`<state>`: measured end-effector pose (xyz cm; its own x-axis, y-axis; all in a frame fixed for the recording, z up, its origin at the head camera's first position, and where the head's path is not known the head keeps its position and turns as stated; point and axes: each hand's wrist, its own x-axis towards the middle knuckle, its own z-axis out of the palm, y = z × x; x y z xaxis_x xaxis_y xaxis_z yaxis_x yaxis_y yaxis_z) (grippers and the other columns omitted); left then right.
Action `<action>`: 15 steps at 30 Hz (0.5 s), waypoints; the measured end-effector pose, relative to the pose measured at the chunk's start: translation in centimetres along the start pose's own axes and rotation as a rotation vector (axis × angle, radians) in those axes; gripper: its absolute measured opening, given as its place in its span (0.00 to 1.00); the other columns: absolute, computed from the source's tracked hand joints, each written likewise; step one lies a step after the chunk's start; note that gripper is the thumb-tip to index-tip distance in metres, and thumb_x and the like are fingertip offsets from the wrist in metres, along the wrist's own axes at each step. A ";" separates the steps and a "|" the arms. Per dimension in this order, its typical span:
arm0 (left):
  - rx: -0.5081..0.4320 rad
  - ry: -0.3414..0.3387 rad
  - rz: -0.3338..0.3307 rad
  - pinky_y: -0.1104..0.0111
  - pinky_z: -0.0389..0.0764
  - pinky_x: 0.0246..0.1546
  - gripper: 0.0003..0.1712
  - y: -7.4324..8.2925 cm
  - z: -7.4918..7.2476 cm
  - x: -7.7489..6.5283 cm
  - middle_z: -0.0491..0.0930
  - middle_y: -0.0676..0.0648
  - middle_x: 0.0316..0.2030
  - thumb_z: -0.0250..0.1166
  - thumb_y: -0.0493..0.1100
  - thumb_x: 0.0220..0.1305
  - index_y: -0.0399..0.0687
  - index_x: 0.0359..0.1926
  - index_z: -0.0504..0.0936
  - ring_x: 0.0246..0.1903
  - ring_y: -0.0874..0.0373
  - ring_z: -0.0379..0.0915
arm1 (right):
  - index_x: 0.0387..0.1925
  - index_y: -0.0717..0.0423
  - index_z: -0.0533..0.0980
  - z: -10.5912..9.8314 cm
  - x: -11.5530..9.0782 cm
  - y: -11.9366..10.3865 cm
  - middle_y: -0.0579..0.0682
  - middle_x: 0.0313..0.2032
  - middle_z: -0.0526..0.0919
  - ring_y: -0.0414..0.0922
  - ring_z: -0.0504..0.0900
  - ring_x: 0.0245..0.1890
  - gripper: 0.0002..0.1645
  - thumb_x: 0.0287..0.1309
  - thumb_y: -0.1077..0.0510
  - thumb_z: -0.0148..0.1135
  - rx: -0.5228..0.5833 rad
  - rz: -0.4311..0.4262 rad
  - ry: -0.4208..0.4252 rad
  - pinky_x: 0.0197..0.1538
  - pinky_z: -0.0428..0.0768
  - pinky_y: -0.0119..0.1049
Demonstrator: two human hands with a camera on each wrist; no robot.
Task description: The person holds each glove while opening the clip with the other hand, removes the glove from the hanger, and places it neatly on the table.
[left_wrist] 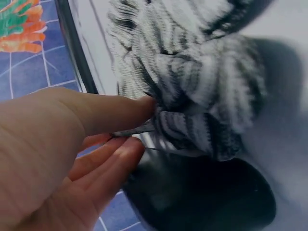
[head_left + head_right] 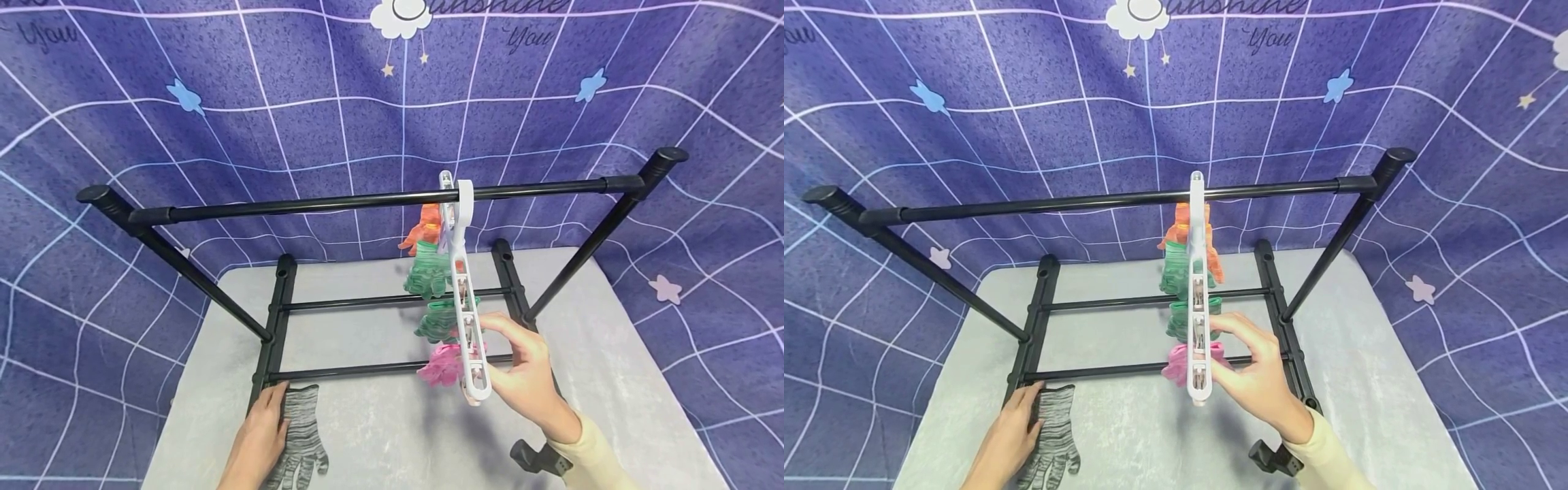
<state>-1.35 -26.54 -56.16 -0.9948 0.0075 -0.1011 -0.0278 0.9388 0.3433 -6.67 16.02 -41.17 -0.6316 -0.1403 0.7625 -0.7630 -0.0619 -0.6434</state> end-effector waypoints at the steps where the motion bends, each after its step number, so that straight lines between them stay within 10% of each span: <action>1: 0.018 0.003 0.009 0.37 0.80 0.60 0.41 0.2 -0.1 -0.1 0.71 0.26 0.65 0.76 0.27 0.59 0.27 0.72 0.70 0.64 0.27 0.73 | 0.53 0.74 0.82 0.0 0.0 0.0 0.54 0.47 0.91 0.44 0.88 0.51 0.22 0.61 0.65 0.77 -0.001 0.000 0.000 0.64 0.81 0.36; 15: 0.021 -0.094 0.085 0.37 0.77 0.65 0.30 3.8 1.6 -1.5 0.71 0.41 0.73 0.76 0.48 0.67 0.51 0.68 0.83 0.71 0.37 0.70 | 0.51 0.72 0.83 0.2 -0.1 0.1 0.52 0.46 0.91 0.43 0.87 0.51 0.20 0.60 0.64 0.78 -0.042 0.010 0.001 0.61 0.82 0.33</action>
<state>0.17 -22.41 -56.16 -0.9800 0.1183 -0.1602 0.0588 0.9403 0.3353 -6.64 15.85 -41.33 -0.6397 -0.1392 0.7559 -0.7615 -0.0193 -0.6479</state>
